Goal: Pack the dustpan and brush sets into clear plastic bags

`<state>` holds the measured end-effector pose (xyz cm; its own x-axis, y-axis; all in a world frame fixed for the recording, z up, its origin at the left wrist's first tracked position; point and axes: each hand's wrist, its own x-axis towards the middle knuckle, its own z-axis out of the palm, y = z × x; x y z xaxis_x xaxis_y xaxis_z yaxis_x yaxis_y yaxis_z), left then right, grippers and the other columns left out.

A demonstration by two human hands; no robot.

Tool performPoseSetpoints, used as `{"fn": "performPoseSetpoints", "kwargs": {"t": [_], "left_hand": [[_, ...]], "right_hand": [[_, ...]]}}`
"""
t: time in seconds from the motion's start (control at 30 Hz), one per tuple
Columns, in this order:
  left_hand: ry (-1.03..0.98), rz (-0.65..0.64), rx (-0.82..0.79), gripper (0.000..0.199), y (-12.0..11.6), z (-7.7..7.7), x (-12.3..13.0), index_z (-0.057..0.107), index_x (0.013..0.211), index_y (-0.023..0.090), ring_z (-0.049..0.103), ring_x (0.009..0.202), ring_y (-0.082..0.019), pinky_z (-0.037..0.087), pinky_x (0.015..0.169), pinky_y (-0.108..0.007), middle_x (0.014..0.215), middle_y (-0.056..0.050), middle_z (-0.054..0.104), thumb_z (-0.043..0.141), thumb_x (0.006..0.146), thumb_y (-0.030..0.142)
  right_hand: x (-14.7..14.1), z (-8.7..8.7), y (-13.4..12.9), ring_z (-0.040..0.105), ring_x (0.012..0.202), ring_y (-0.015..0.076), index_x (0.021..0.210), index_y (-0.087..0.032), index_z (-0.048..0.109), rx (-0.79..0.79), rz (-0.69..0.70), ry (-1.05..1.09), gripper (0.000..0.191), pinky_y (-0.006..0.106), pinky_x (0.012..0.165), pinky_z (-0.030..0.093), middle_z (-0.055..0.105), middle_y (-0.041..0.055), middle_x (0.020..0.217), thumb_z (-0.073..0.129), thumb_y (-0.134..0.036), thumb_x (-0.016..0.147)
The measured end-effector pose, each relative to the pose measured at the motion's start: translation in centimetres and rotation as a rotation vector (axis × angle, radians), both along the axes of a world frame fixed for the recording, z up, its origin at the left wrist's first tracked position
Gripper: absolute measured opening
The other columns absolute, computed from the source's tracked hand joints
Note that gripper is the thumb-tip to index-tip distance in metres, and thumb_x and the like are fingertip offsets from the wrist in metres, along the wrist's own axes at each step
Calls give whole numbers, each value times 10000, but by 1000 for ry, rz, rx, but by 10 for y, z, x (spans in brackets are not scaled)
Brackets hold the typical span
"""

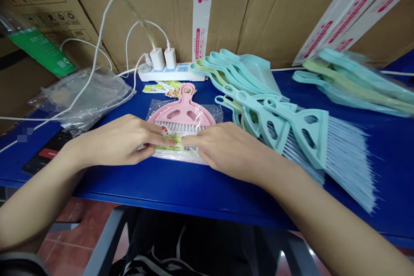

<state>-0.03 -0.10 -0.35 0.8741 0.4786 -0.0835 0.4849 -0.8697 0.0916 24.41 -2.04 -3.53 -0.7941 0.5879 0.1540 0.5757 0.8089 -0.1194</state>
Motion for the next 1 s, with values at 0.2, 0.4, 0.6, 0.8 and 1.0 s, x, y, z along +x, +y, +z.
{"fn": "performPoseSetpoints", "kwargs": {"t": [0.2, 0.4, 0.6, 0.8, 1.0], "left_hand": [[10, -6, 8, 426, 0, 0, 0, 747, 1110, 267, 709, 792, -166, 426, 584, -271, 952, -1, 779, 493, 827, 73], [20, -11, 20, 443, 0, 1, -1, 728, 1167, 272, 717, 824, -179, 441, 593, -279, 982, -12, 778, 483, 845, 92], [52, -19, 56, 432, -1, 4, 0, 726, 1173, 274, 706, 741, -171, 424, 564, -280, 884, -7, 760, 476, 864, 106], [35, -17, 60, 408, -1, 3, -2, 734, 1141, 281, 722, 791, -176, 471, 609, -275, 921, -13, 775, 484, 864, 116], [37, -8, 44, 382, -1, 2, -1, 739, 1112, 265, 732, 839, -178, 497, 640, -275, 964, -16, 782, 493, 861, 112]], "right_hand": [[1, 0, 0, 714, 751, 177, 1230, -287, 706, 24, 16, 18, 512, 266, 613, 502, 788, 1, 871, 456, -45, 854], [2, -1, 0, 720, 753, 186, 1037, -226, 752, 50, 4, 16, 394, 286, 624, 504, 791, 35, 924, 427, -63, 884], [-1, -3, -1, 731, 828, 198, 1203, -251, 720, 38, 34, -8, 482, 307, 668, 543, 791, 32, 984, 461, -34, 859], [1, 2, -1, 733, 816, 198, 1186, -273, 740, 43, 40, 18, 478, 295, 655, 534, 795, 22, 972, 476, -38, 864], [3, 6, -1, 697, 688, 182, 994, -222, 785, 58, 38, 62, 400, 294, 611, 482, 771, 23, 804, 451, -41, 872]]}}
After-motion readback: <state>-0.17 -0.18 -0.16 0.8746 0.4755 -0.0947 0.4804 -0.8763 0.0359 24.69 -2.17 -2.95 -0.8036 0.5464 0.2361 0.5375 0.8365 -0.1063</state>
